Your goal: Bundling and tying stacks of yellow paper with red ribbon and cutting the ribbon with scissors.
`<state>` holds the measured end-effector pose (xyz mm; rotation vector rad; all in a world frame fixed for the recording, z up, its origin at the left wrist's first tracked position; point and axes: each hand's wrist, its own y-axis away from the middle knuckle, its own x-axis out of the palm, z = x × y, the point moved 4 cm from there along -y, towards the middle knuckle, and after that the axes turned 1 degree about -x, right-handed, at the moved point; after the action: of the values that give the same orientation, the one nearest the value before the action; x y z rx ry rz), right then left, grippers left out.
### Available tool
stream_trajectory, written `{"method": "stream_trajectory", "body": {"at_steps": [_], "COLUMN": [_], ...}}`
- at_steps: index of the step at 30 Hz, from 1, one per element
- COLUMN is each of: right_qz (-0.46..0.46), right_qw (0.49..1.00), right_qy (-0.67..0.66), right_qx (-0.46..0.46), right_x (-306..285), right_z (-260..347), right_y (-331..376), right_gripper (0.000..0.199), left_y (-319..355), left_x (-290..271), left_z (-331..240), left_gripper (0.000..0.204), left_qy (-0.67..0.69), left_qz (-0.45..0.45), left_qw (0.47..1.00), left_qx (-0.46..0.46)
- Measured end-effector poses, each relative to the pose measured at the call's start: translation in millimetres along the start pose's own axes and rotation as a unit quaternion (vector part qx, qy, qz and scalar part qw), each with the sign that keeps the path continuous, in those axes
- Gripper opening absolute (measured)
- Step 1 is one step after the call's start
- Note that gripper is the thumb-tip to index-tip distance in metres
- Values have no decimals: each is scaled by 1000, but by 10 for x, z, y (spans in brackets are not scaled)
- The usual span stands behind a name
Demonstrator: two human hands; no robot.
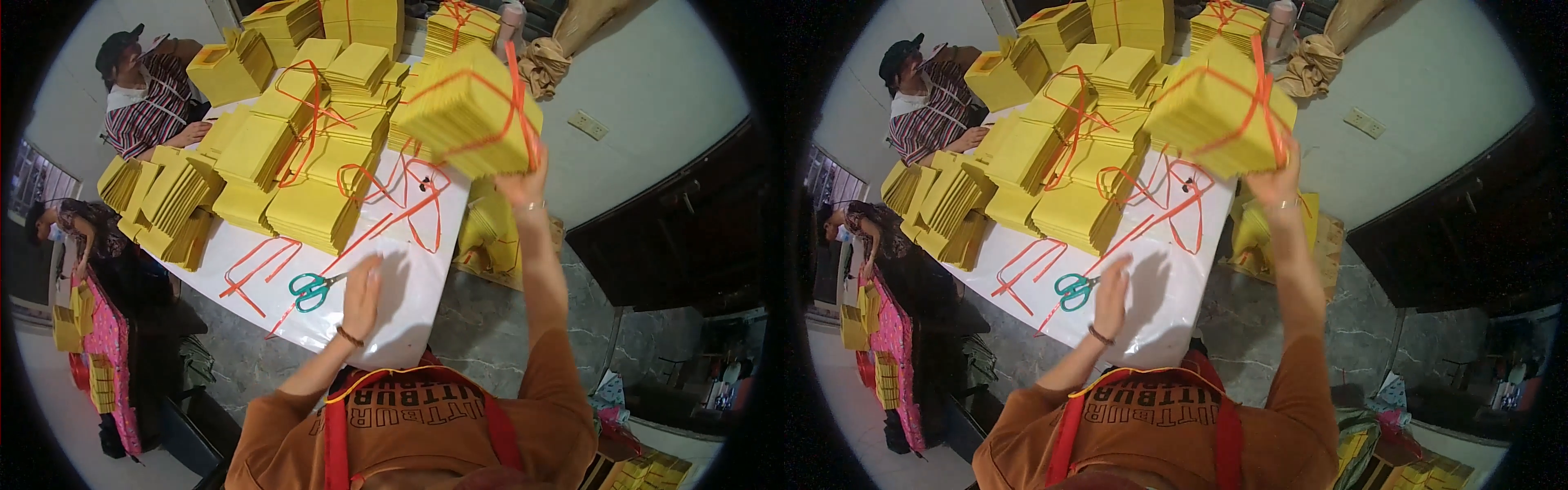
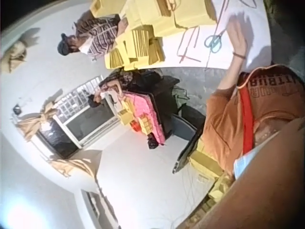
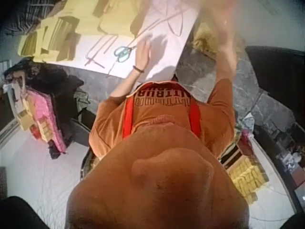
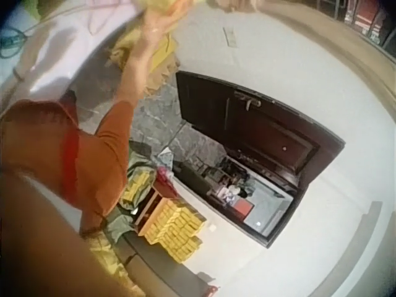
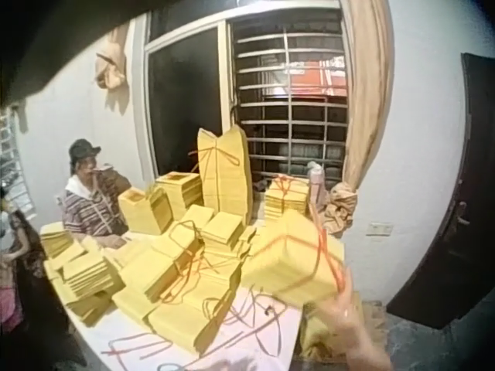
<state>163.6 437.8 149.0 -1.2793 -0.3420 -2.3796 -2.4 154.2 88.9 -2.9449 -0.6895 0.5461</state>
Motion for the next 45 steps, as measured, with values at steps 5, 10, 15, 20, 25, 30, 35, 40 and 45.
{"method": "stream_trajectory", "body": {"at_steps": [5,10,15,20,25,30,35,40,45], "right_qz": [12,-85,-102,-143,-160,-143,-62,-17,-126], "right_qw": [993,974,960,960,951,917,764,896,927], "right_qy": [118,208,258,229,252,359,551,429,353], "right_qx": [-12,20,22,68,78,-93,-330,-110,3], "right_x": [286,225,63,-13,-107,-105,-72,-357,-602], "right_z": [225,186,47,51,8,145,-136,-934,-1246], "right_y": [-1382,-2117,-2470,-2571,-2602,-2399,-1186,243,1250], "right_gripper": [58,57,53,64,88,80,52,36,25], "left_y": [606,777,716,650,583,569,-71,-1645,-2275], "left_x": [146,133,120,108,74,-48,-630,-1071,-911], "left_z": [628,903,1030,1019,923,835,491,487,609], "left_gripper": [28,27,25,23,21,22,19,43,43], "left_qy": [-78,-3,10,-44,-73,13,-136,-287,-373], "left_qz": [-11,42,18,32,30,12,-103,-192,-44], "left_qw": [997,990,977,972,979,979,985,934,917], "left_qx": [-14,-137,-213,-229,-187,-202,41,92,-132]}}
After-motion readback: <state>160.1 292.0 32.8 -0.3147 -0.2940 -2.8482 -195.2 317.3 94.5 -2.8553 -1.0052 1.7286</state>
